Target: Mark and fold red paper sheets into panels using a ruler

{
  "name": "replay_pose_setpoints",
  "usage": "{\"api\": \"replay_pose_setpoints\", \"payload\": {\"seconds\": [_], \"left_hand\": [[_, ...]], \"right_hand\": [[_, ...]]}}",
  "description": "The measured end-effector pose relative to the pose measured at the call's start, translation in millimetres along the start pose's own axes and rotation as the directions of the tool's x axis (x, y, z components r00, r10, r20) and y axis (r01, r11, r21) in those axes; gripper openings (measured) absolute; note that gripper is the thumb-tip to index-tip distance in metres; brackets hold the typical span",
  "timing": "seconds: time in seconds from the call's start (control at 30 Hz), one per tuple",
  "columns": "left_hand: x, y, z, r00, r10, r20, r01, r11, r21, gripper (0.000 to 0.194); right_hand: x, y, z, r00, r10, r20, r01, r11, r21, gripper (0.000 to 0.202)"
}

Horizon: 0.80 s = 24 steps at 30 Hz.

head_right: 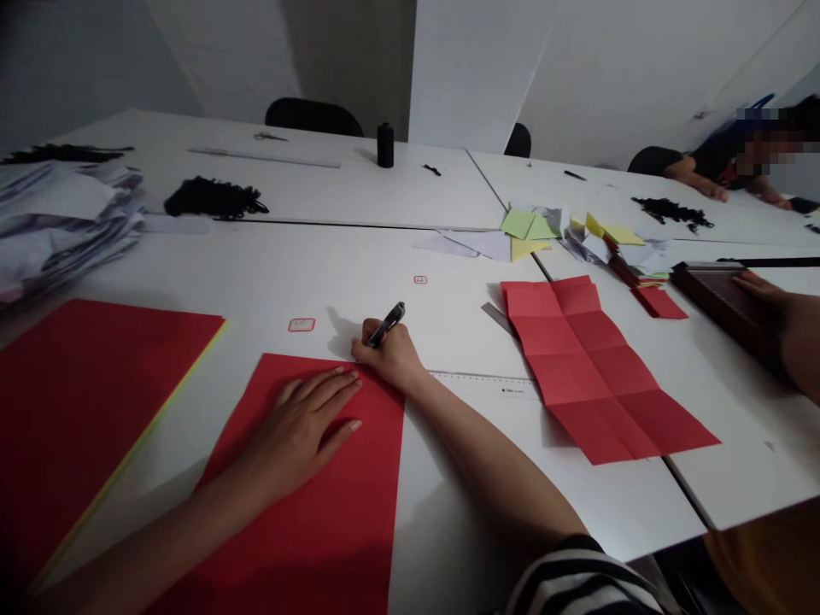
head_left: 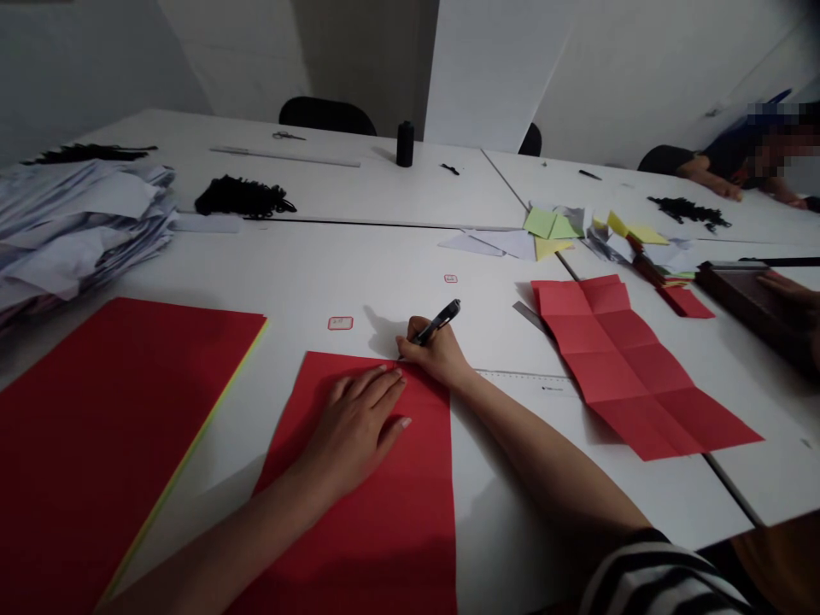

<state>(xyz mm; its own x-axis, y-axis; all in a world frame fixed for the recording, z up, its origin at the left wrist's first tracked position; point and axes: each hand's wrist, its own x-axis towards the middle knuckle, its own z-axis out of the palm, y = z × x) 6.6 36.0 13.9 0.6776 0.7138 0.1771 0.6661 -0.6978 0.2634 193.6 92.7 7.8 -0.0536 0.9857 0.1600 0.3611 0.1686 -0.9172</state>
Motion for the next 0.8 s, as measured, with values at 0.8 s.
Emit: {"api": "replay_pose_setpoints", "payload": {"seconds": [0.8], "left_hand": [[-0.6, -1.0, 1.6, 1.000, 0.017, -0.016, -0.017, 1.000, 0.024, 0.042]], "right_hand": [[-0.8, -1.5, 0.8, 1.000, -0.025, -0.003, 0.025, 1.000, 0.003, 0.027]]}}
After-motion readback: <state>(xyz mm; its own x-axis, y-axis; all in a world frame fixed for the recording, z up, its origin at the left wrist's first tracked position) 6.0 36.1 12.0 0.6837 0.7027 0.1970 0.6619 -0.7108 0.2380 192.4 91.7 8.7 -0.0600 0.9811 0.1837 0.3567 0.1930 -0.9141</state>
